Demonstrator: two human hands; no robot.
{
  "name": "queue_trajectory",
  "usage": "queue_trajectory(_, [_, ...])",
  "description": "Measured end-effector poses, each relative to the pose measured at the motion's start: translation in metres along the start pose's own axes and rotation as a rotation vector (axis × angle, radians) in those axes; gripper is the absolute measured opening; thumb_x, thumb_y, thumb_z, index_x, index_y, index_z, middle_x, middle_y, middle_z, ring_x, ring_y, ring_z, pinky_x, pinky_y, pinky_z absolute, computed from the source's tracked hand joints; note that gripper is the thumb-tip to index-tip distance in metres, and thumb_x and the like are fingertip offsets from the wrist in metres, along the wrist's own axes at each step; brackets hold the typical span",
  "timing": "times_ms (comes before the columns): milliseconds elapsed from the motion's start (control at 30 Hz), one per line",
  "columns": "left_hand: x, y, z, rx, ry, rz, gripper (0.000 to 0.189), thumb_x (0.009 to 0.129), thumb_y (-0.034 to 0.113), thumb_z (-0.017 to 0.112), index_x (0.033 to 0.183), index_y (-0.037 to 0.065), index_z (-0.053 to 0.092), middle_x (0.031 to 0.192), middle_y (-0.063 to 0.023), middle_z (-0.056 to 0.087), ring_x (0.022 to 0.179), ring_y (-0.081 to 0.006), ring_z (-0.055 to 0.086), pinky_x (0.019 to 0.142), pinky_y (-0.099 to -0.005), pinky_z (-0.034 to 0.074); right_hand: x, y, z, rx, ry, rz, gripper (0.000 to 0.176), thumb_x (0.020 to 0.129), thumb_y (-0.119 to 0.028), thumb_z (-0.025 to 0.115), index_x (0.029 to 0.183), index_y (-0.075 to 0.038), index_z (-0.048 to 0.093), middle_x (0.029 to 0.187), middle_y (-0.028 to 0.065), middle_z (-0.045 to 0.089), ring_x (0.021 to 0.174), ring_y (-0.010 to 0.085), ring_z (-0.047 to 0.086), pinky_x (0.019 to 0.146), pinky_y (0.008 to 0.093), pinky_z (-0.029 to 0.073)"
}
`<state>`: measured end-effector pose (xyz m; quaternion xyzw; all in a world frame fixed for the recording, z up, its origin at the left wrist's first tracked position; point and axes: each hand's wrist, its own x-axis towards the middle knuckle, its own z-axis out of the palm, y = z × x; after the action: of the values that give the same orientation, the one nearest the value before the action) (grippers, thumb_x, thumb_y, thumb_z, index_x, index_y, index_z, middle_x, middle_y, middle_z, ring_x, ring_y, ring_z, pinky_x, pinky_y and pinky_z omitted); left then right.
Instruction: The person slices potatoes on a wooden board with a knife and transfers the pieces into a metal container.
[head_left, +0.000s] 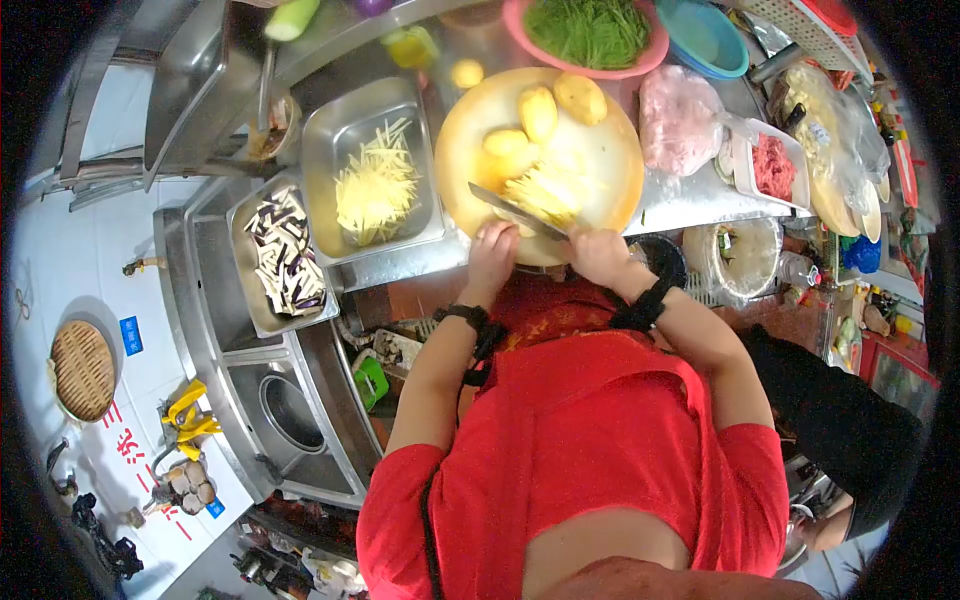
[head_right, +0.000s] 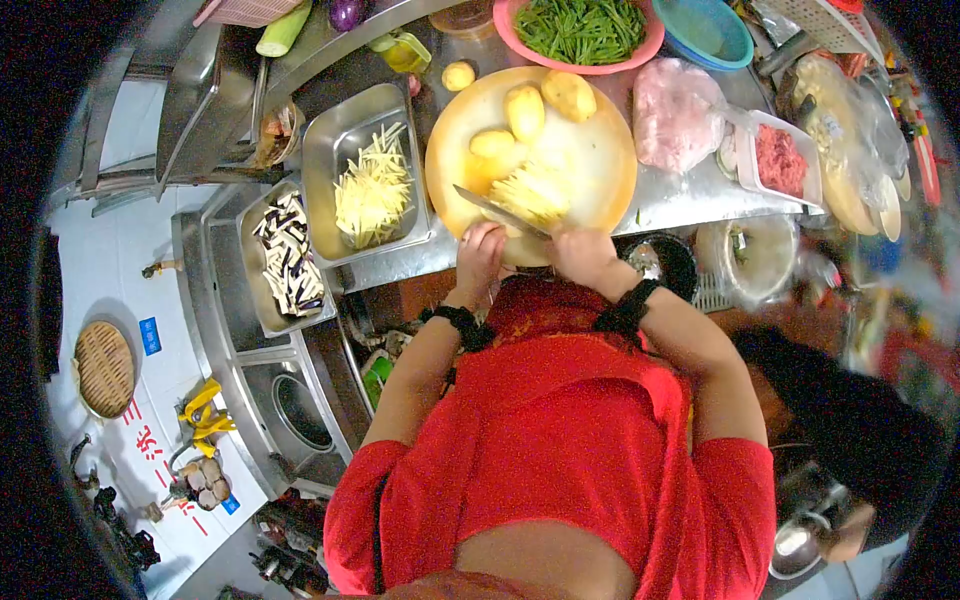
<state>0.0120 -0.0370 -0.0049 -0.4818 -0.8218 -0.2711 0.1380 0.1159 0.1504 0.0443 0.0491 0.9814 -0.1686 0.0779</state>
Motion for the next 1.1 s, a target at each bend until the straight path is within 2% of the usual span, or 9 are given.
queue_trajectory(300, [-0.011,-0.008,0.016,0.038,0.006,-0.045,0.007,0.076,0.011,0.063,0.083,0.009,0.06,0.093,-0.0039,0.055,0.091,-0.0243,0.053,0.082,-0.0392,0.043,0.003,0.001,0.002,0.024,0.049,-0.011,0.026,0.085,-0.028,0.055,0.085,-0.001,0.053,0.056,0.0163,0.059,0.051,0.0313,0.061,0.048,0.0413,0.049])
queue_trajectory(367, [-0.019,-0.004,0.018,-0.004,0.034,-0.153,0.012,0.076,0.013,0.063,0.088,0.009,0.061,0.096,-0.0058,0.055,0.093,-0.0254,0.052,0.084,-0.0389,0.04,0.0,0.011,0.008,0.004,0.073,-0.095,0.026,0.085,-0.027,0.055,0.085,-0.001,0.053,0.055,0.0164,0.059,0.05,0.0313,0.061,0.047,0.0409,0.049])
queue_trajectory(500, [-0.021,-0.001,0.019,-0.012,0.047,-0.197,0.01,0.076,0.013,0.063,0.085,0.01,0.061,0.094,-0.0052,0.055,0.092,-0.0252,0.052,0.084,-0.0393,0.04,-0.007,-0.002,-0.006,0.003,0.064,-0.068,0.024,0.084,-0.026,0.053,0.084,-0.003,0.055,0.057,0.0154,0.06,0.051,0.0294,0.062,0.049,0.0406,0.05])
queue_trajectory(600, [-0.018,0.001,0.016,-0.013,0.067,-0.204,0.011,0.076,0.012,0.063,0.086,0.011,0.061,0.094,-0.0055,0.055,0.091,-0.0258,0.052,0.083,-0.0401,0.04,-0.004,-0.005,-0.002,0.031,0.026,-0.015,0.024,0.084,-0.027,0.053,0.086,-0.002,0.054,0.054,0.0141,0.059,0.049,0.0293,0.062,0.047,0.0403,0.05])
queue_trajectory(667, [-0.02,0.002,0.017,0.007,0.094,-0.191,0.012,0.076,0.012,0.064,0.087,0.01,0.06,0.093,-0.006,0.055,0.089,-0.027,0.053,0.082,-0.0408,0.04,-0.002,0.0,-0.002,-0.058,0.032,-0.077,0.025,0.085,-0.027,0.053,0.085,-0.002,0.054,0.054,0.0141,0.059,0.049,0.0303,0.061,0.046,0.0409,0.05])
queue_trajectory(833, [-0.016,0.008,0.012,-0.021,0.131,-0.208,0.014,0.075,0.011,0.066,0.088,0.009,0.059,0.093,-0.0065,0.056,0.088,-0.028,0.054,0.081,-0.0402,0.041,-0.01,-0.003,-0.013,0.042,0.115,-0.129,0.025,0.085,-0.026,0.053,0.084,-0.002,0.055,0.055,0.0148,0.06,0.049,0.0303,0.061,0.046,0.0413,0.05])
queue_trajectory(900, [-0.017,0.011,0.01,-0.016,0.15,-0.212,0.014,0.075,0.011,0.066,0.088,0.009,0.059,0.092,-0.0066,0.057,0.088,-0.0281,0.054,0.081,-0.0397,0.041,-0.008,-0.003,-0.006,0.04,0.036,-0.051,0.024,0.085,-0.026,0.053,0.083,-0.002,0.055,0.055,0.0145,0.06,0.049,0.0298,0.061,0.045,0.0411,0.049])
queue_trajectory(1000, [-0.016,0.013,0.005,-0.044,0.141,-0.212,0.013,0.075,0.009,0.066,0.087,0.008,0.06,0.092,-0.007,0.057,0.088,-0.0282,0.055,0.08,-0.0388,0.042,-0.003,0.007,-0.005,0.019,0.103,-0.173,0.023,0.084,-0.026,0.054,0.083,-0.003,0.055,0.055,0.0141,0.059,0.049,0.0295,0.061,0.045,0.0408,0.049])
queue_trajectory(1100, [-0.009,0.015,0.0,-0.014,0.193,-0.205,0.011,0.073,0.007,0.068,0.082,0.007,0.061,0.088,-0.0064,0.058,0.084,-0.0264,0.056,0.077,-0.0364,0.046,-0.009,0.006,-0.009,0.055,0.163,-0.182,0.021,0.083,-0.025,0.054,0.082,-0.004,0.055,0.055,0.0136,0.059,0.049,0.0291,0.061,0.045,0.0408,0.049])
